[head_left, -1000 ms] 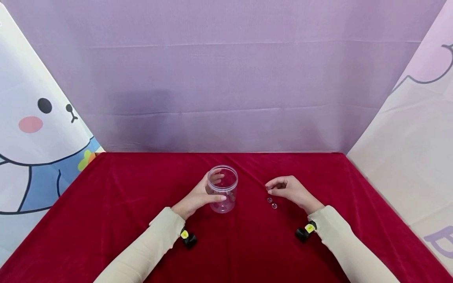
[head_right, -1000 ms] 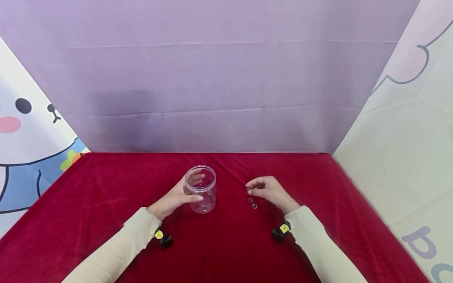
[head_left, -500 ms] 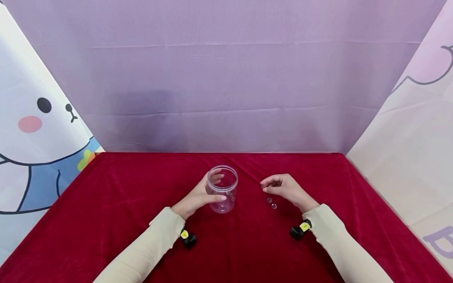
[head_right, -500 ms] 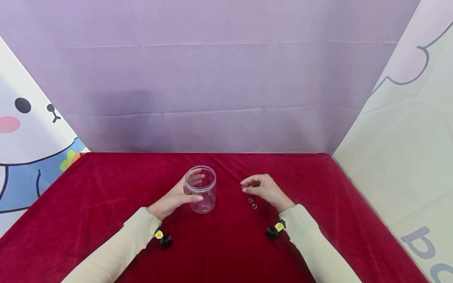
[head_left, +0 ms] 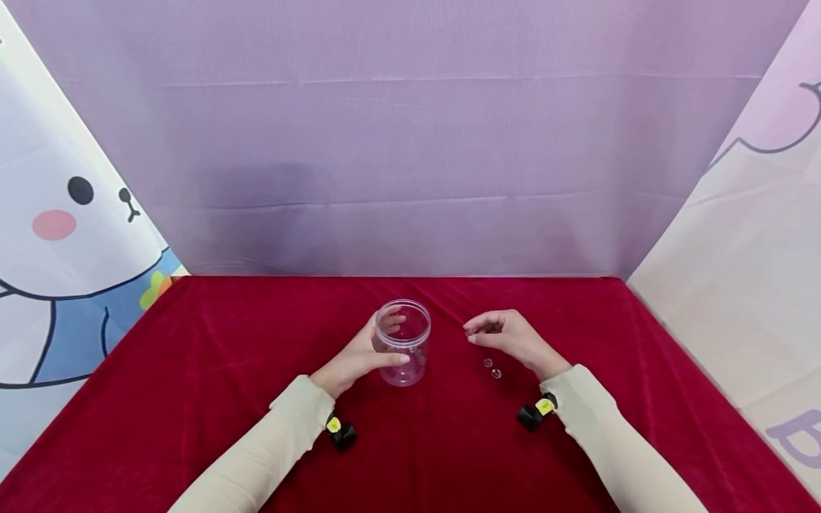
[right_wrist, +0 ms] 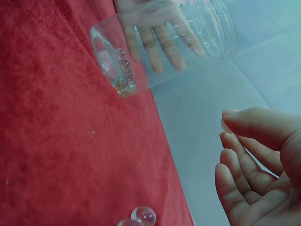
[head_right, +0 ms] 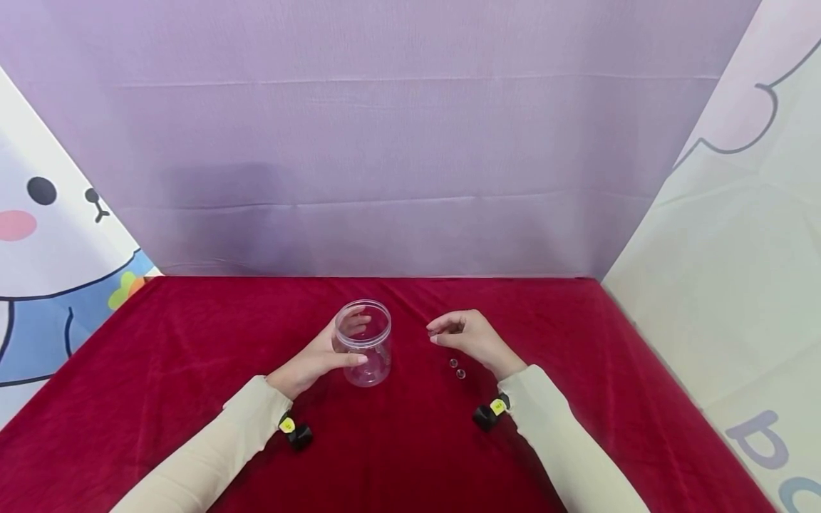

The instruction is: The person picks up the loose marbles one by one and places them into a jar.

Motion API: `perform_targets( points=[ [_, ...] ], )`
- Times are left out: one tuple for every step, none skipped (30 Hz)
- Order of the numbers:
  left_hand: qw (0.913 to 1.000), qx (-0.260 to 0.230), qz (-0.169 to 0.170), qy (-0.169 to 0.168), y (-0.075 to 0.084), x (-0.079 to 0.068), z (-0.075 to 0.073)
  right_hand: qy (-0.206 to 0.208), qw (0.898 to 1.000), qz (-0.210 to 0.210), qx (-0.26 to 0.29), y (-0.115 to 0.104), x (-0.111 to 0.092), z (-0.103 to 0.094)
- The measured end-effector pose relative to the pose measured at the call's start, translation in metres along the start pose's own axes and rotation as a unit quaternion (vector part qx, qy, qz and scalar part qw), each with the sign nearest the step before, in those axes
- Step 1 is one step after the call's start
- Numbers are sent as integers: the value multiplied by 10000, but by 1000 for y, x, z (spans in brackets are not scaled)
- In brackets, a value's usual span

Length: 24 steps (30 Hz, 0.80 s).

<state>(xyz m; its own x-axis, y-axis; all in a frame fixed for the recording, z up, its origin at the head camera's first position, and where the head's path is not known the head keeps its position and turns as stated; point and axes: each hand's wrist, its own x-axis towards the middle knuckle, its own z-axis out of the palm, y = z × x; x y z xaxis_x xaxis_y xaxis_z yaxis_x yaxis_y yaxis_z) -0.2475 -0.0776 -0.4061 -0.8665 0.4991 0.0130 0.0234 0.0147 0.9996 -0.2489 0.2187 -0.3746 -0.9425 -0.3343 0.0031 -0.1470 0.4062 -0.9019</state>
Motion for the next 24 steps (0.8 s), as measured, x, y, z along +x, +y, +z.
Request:
perform_targets(
  points=[
    [10000, 10, -4, 5, 0, 0, 0, -6, 10000, 6, -5, -3, 0, 1],
    [10000, 11, -4, 5, 0, 0, 0, -18, 10000, 8, -8, -8, -1, 2],
    [10000, 20, -7, 7, 0, 0, 0, -28, 10000, 5, -15, -14, -3, 2],
    [10000, 24, -4, 6, 0, 0, 0, -35, 10000, -4, -23, -14, -2, 3],
    [10000, 22, -4, 7, -1, 1, 0, -42, 10000, 0, -30, -16, -2, 3],
    [10000, 27, -1, 3, 0, 1, 0, -49, 10000, -4, -42, -19, -3, 3],
    [10000, 20, 5, -3, 0, 1, 0, -54, 10000, -3, -48, -20, -3, 4],
    [10000, 13, 5, -10, -1, 1, 0, -59, 10000, -17, -31, -19, -2, 4],
    [10000, 8, 7, -14, -1, 1, -1, -55, 10000, -23, -14, -15, 1, 5],
    [10000, 1, 11, -16, -1, 1, -1, -49, 10000, -33, 4, -11, 3, 5],
    [10000, -3, 10, -15, -1, 1, -1, -41, 10000, -37, 25, -11, 4, 5],
    [10000, -8, 13, -22, -1, 0, -1, -35, 10000, -42, 40, -12, 5, 6],
    [10000, -14, 12, -20, 0, 0, -1, -31, 10000, -38, 53, -9, 7, 6],
    [10000, -12, 7, -12, 0, 0, -1, -29, 10000, -56, 68, -9, 8, 7],
    [10000, -12, 4, -5, 0, 0, -1, -21, 10000, -65, 63, -9, 9, 7],
    [10000, -11, 2, -2, 0, -1, -1, -23, 9999, -71, 69, -10, 9, 8],
    [10000, -14, -3, -1, 0, -1, -1, -23, 9999, -84, 79, -11, 10, 8],
    [10000, -12, -5, -1, 0, -1, -1, -30, 9999, -107, 85, -13, 10, 9],
    [10000, -5, -10, 4, 0, -1, -1, -34, 9999, -136, 88, -14, 11, 9],
    [10000, -5, -15, 4, 0, -1, -1, -38, 9998, -181, 90, -16, 11, 10],
    [10000, -6, -20, 7, 0, -1, -1, -40, 9998, -197, 91, -17, 11, 11],
    [10000, -5, -24, 11, 0, -1, -1, -42, 9997, -208, 97, -18, 12, 11],
    [10000, -1, -30, 16, 0, -1, -1, -36, 9997, -228, 109, -19, 13, 12],
    [10000, 8, -38, 22, 0, 0, -1, -33, 9996, -244, 122, -21, 13, 13]
  ],
)
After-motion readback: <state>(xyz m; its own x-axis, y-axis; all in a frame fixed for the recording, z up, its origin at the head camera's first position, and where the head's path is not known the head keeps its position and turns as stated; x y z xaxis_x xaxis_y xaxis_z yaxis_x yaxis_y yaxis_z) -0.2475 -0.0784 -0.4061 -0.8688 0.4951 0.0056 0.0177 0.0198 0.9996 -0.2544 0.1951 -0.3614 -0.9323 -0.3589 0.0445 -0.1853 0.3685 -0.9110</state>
